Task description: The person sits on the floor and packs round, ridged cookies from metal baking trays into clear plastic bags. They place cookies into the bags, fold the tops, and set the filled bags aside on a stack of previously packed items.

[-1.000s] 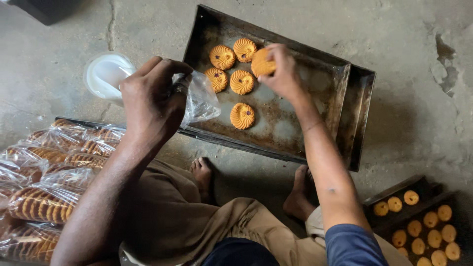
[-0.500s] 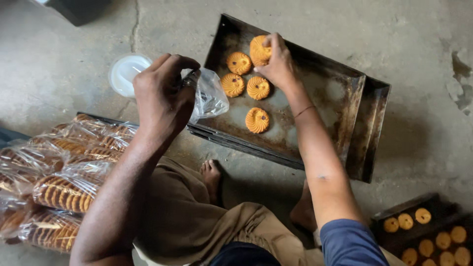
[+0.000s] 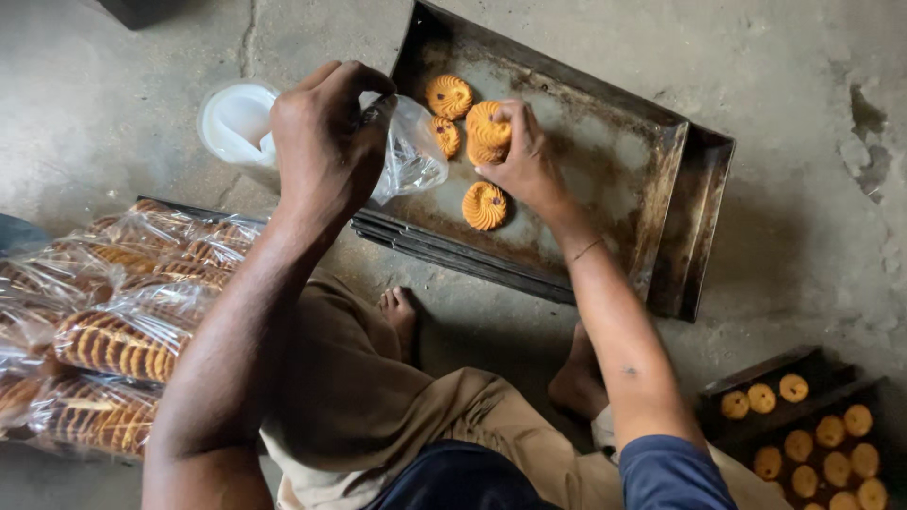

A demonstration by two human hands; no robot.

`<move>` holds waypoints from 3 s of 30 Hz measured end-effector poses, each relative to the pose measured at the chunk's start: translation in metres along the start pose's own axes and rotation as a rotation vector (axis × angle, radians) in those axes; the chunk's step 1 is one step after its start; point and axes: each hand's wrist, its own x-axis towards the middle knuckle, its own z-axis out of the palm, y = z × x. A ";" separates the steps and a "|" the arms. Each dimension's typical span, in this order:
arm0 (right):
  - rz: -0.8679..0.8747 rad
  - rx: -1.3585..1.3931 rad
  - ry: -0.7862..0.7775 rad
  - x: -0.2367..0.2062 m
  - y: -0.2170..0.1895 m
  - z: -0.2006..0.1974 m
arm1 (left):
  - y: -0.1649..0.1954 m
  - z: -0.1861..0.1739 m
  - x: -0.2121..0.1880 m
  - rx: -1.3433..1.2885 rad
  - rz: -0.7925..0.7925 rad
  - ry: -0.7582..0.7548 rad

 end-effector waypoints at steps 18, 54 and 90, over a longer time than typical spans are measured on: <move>0.519 -0.279 -0.570 -0.131 -0.071 -0.140 | 0.030 0.028 0.000 -0.110 -0.062 -0.060; 0.162 0.157 0.106 -0.110 -0.130 -0.188 | 0.116 0.164 -0.007 -0.241 -0.048 -0.322; -0.546 -0.543 0.063 -0.041 -0.160 -0.142 | 0.073 0.103 0.037 -0.161 -0.336 -0.373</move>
